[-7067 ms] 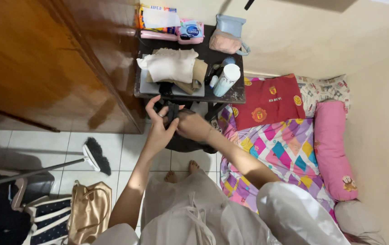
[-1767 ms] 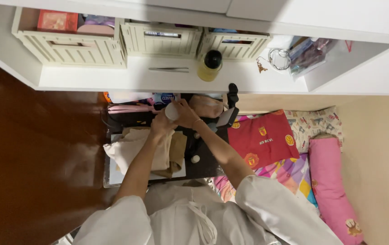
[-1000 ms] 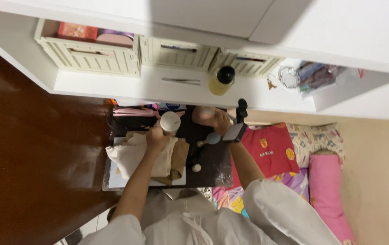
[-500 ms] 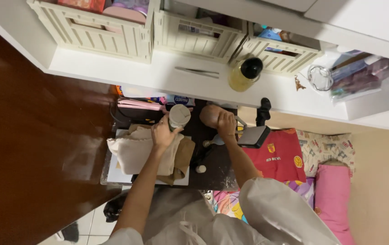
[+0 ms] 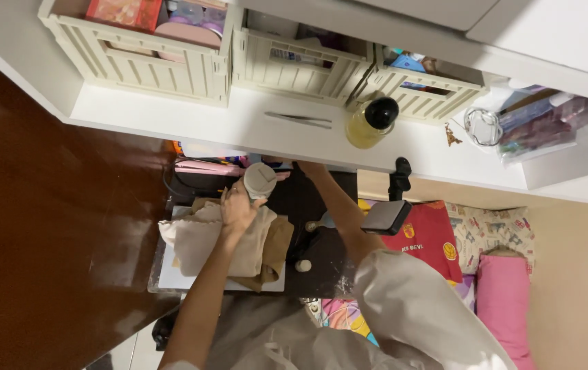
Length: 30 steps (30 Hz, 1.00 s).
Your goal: Organizing various personal items on a shelf and then folding a piece of clothing.
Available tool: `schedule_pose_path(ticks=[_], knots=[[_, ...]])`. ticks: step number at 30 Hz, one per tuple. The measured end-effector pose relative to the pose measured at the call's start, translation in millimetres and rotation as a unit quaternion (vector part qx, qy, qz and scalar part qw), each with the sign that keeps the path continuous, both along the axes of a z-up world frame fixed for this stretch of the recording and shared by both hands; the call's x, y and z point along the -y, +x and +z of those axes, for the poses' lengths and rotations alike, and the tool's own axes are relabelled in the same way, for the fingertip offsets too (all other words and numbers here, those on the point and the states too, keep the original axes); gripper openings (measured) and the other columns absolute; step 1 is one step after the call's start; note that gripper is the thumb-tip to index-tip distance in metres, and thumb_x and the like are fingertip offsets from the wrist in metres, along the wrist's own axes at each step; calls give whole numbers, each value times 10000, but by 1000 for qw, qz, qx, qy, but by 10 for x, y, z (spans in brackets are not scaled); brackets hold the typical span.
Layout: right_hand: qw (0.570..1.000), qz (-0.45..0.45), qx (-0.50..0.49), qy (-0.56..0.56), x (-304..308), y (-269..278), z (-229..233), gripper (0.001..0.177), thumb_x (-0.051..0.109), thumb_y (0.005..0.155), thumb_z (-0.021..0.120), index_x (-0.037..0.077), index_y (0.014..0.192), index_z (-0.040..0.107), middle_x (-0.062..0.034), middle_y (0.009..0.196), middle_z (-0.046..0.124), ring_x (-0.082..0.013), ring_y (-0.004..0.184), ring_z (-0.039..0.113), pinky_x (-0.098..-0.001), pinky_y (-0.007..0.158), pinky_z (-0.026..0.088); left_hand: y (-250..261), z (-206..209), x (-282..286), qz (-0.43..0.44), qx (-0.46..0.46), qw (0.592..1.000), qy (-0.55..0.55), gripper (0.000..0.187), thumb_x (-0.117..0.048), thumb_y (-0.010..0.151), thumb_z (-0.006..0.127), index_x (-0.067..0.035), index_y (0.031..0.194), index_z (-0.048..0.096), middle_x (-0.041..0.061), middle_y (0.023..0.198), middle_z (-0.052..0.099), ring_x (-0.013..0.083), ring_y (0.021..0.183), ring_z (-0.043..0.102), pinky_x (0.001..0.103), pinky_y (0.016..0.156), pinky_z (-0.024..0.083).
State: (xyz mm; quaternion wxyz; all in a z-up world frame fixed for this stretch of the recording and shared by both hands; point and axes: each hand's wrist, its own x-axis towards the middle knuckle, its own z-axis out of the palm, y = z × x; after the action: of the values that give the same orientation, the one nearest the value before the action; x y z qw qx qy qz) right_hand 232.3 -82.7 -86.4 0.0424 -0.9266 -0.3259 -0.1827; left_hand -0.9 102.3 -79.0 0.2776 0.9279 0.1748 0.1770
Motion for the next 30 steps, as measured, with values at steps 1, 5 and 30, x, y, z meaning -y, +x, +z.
schedule_pose_path(ticks=[1, 5, 30], knots=[[1000, -2, -2, 7, -57, 3, 7, 447, 257, 941, 609, 32, 1327, 611, -231, 1319, 622, -428, 1225, 564, -544, 1053, 423, -9, -21, 4, 2, 2, 1000, 1, 852, -477, 755, 836, -1, 1376, 499, 225, 1210, 675, 378, 1144, 648, 503, 1115, 394], [999, -14, -4, 39, -177, 94, 314, 463, 283, 936, 617, 48, 1334, 616, -216, 1331, 628, -421, 1240, 565, -532, 1058, 430, -30, -21, 10, 17, -18, 1000, 12, 855, -517, 747, 844, -15, 1351, 507, 214, 1220, 672, 407, 1131, 649, 497, 1019, 454], [843, -324, -240, 355, 1430, 1327, -1346, 999, 616, 786, 833, -65, 1418, 467, -272, 1348, 604, -424, 1261, 574, -467, 1078, 451, -215, -17, 219, 32, -23, 995, -88, 1049, -373, 762, 773, 22, 1625, 325, 254, 1340, 623, 439, 1218, 601, 522, 1048, 474]])
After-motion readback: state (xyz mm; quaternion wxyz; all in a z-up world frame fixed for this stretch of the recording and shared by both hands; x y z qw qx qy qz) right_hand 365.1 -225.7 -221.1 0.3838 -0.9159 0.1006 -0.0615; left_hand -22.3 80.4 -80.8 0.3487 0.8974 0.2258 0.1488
